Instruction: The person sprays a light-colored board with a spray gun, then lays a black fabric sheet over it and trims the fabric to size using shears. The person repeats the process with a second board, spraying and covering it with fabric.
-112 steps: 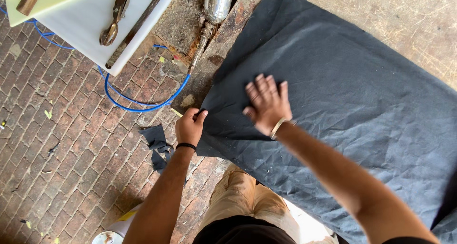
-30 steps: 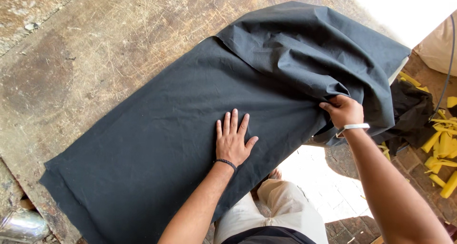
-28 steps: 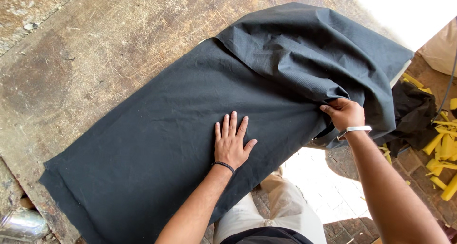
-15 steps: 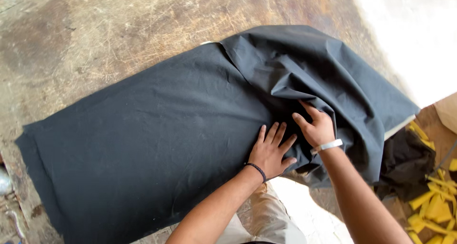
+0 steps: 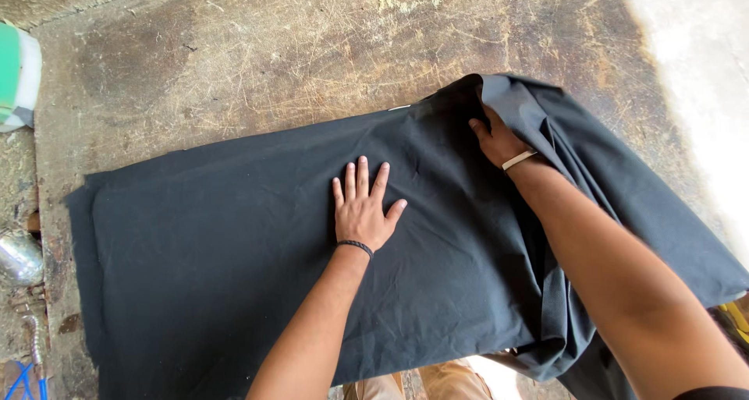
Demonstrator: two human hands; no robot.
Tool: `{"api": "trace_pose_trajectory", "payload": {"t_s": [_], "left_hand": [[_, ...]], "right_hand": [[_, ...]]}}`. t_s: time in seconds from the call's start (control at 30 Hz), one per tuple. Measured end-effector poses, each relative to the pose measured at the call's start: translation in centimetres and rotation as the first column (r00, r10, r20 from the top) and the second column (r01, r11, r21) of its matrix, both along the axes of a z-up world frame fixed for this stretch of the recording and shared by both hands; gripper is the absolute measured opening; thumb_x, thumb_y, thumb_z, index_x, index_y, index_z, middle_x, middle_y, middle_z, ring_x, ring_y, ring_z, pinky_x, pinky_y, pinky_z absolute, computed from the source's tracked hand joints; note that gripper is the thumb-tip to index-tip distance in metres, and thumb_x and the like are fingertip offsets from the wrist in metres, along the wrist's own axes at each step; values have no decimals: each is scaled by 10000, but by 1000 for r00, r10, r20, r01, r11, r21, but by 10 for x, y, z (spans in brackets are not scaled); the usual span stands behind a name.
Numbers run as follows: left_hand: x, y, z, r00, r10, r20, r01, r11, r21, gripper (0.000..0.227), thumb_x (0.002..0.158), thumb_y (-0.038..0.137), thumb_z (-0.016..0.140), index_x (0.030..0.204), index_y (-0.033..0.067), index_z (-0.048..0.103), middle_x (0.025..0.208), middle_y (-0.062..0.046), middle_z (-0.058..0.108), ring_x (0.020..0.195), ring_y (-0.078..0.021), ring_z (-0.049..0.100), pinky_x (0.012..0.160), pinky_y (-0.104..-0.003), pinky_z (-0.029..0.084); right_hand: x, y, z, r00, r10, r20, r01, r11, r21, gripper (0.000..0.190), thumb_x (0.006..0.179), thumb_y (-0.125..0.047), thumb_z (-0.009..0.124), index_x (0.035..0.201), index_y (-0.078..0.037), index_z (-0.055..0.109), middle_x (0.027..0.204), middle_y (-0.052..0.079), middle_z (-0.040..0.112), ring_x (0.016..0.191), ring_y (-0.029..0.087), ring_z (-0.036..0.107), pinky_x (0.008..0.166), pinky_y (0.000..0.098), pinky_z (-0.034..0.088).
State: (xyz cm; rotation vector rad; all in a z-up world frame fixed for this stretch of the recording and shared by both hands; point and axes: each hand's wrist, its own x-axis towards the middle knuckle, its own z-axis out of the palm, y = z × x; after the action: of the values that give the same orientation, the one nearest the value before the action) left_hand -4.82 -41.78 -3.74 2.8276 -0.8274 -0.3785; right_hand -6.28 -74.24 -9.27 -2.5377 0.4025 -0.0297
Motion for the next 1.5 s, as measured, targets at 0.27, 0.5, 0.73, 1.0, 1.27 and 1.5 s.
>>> {"api": "trace_pose_trajectory", "payload": {"t_s": [0.27,0.5,0.73,1.0,1.27,1.5], "left_hand": [[1,-2,11,999,-22,24,21,999,44,830,930,647,483,1614,240,247,1663,-189,180,1523,-378,169,1209,-592,98],[3,3,7,997,-62,-45,63,998,20,814,953,649,476,1603,206,269,1660,-204,188,1527,-391,163,1210,-598,93],[100,33,-11,996,-83,-11,82,994,-78,584,1017,496,465,1571,323,401,1676,-120,277,1537,-350,242,1226,-596,110],[126,46,-29,988,-153,10,153,982,-112,586,995,413,483,1569,328,402,1674,-111,283,1536,-323,258,1237,-561,134],[125,38,-18,989,-144,-16,143,988,-59,641,973,472,498,1584,351,346,1672,-112,259,1529,-315,232,1227,-569,123],[125,42,-33,981,-177,79,183,981,-64,648,974,491,495,1583,317,359,1661,-145,279,1513,-337,254,1205,-591,143]], "right_hand": [[31,-27,-24,993,-9,-121,24,992,122,862,1030,-629,615,1504,60,406,1506,332,452,1453,461,393,1207,473,310],[47,-10,-6,981,65,-183,-13,962,273,907,905,-480,679,1641,-120,292,1537,287,416,1435,433,371,1167,466,309],[3,168,92,951,228,208,-203,970,-135,598,755,-337,801,1278,-93,645,1374,169,625,1319,386,569,1096,568,433],[42,170,69,950,15,-313,-108,953,-282,856,921,-712,484,1588,-195,338,1686,133,221,1559,334,205,1228,583,183],[39,174,32,960,-222,-168,154,926,-344,875,1006,-655,404,1643,-72,262,1728,167,183,1576,348,131,1235,565,172],[-131,245,81,879,-418,-231,332,882,-335,960,920,-717,421,1597,-53,275,1666,195,232,1543,364,192,1212,552,137]]}}
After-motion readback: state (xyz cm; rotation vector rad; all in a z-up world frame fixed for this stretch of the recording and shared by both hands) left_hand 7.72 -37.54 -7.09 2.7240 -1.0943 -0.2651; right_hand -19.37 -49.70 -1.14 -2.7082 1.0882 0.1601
